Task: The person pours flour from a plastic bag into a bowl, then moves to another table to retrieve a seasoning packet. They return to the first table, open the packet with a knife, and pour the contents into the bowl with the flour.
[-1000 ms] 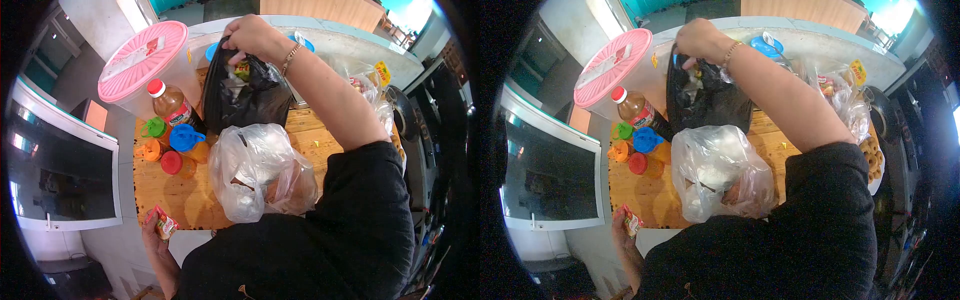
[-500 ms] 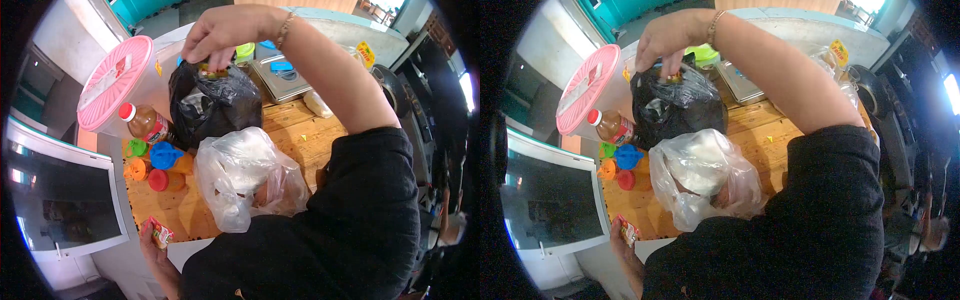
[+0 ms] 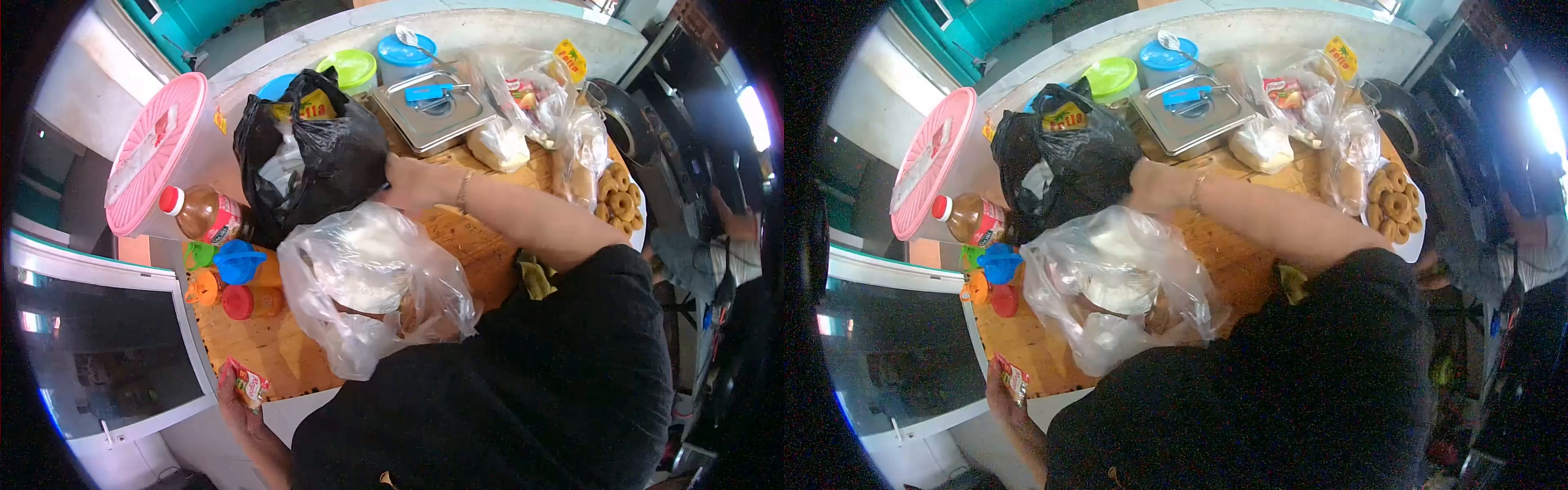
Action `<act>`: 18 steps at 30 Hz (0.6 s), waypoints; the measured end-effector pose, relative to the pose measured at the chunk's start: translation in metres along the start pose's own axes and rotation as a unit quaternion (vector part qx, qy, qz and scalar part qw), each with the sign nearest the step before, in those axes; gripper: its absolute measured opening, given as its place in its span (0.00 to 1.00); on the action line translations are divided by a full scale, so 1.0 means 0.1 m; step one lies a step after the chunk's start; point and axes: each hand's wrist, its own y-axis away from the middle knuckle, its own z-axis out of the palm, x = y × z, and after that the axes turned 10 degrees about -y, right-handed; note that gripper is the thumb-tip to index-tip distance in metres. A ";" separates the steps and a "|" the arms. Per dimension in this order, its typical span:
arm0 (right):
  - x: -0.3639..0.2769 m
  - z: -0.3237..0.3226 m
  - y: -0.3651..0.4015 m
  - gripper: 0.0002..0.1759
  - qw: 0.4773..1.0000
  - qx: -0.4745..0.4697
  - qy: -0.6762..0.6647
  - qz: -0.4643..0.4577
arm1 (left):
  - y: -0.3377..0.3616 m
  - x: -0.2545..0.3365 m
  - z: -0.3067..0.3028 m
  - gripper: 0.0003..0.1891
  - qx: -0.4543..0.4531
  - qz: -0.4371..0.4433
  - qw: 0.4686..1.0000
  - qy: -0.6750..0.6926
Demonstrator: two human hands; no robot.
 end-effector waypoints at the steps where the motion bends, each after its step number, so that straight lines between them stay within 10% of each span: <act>1: 0.02 0.13 -0.03 0.41 0.997 0.074 -0.033 -0.006 | -0.04 -0.05 -0.02 0.09 0.003 0.004 1.000 0.005; 11: 0.32 0.28 0.01 0.52 0.984 0.077 -0.142 -0.073 | -0.11 -0.08 0.26 0.07 0.012 0.002 1.000 -0.009; 14: 0.47 -0.15 0.14 0.33 0.978 0.086 -0.081 -0.173 | -0.13 -0.09 0.12 0.07 -0.036 0.006 0.999 -0.010; 18: 0.47 -0.95 0.31 0.19 0.956 0.179 -0.222 -0.068 | -0.06 -0.07 0.08 0.06 -0.022 0.009 1.000 0.012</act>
